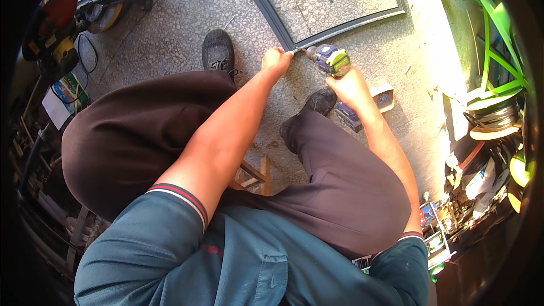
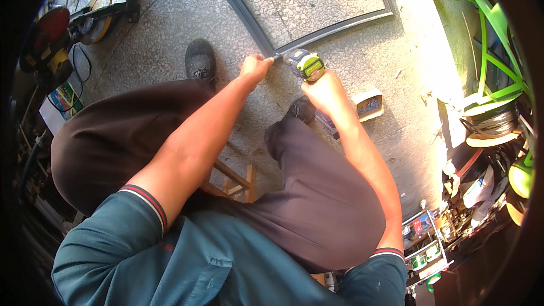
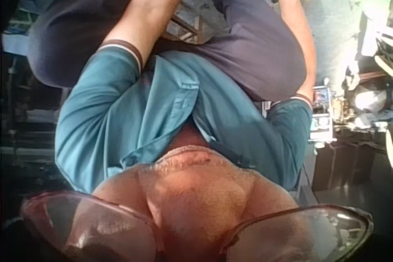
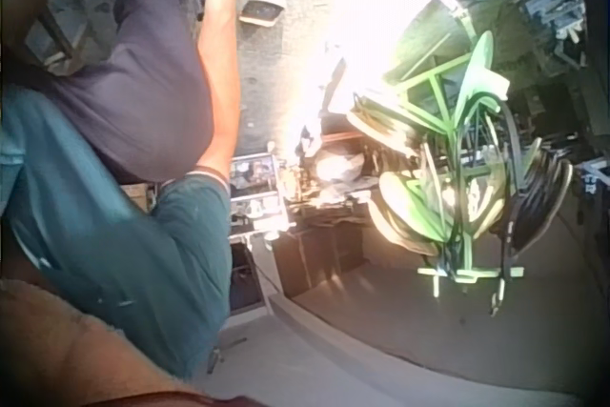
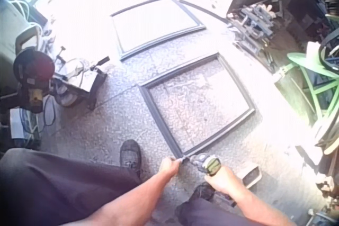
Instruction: The person aligns the corners of an aluminum frame and secures them using a power drill and screws. They hold the frame pieces together by hand and place the completed sections on the ground.
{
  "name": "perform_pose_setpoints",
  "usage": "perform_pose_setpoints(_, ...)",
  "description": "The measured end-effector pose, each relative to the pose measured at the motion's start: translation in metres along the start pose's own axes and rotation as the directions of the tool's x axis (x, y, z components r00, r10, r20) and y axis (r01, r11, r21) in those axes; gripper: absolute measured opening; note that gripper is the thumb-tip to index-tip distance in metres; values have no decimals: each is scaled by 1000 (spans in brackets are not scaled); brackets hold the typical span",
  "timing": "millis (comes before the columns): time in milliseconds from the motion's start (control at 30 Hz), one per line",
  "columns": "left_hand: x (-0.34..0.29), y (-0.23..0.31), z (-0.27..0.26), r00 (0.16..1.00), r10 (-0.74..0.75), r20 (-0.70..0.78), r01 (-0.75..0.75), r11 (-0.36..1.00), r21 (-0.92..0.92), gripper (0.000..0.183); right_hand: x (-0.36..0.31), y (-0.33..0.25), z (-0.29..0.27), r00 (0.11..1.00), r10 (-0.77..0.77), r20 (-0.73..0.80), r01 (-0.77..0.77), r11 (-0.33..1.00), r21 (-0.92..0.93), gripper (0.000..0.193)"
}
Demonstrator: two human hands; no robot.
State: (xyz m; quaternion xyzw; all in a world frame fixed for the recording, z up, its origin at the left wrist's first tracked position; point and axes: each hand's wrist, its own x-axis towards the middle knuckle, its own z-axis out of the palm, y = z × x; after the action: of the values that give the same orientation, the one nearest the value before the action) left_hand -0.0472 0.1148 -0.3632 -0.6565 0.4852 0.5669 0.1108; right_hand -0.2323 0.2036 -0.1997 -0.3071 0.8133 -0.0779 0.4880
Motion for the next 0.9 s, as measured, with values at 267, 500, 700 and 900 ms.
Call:
perform_pose_setpoints(267, 6, 12, -3, 997, -74, -4, 74, 988, 134, 37, 3, -26, -2, 999, 32, 1, -31, 980, -196, 31)
perform_pose_setpoints(500, 4, 15, -4, 998, -44, -39, 49, 989, 141, 38, 4, -32, -11, 994, 105, 16, -102, 985, -136, 33)
perform_pose_setpoints(700, 3, 20, -8, 997, -82, 9, 80, 990, 120, 38, 8, -29, -7, 996, 87, 22, -81, 979, -186, 33)
perform_pose_setpoints(900, 7, 18, -4, 991, -131, 18, 129, 986, 102, 39, 7, -36, -6, 998, 56, -6, -56, 957, -285, 32)
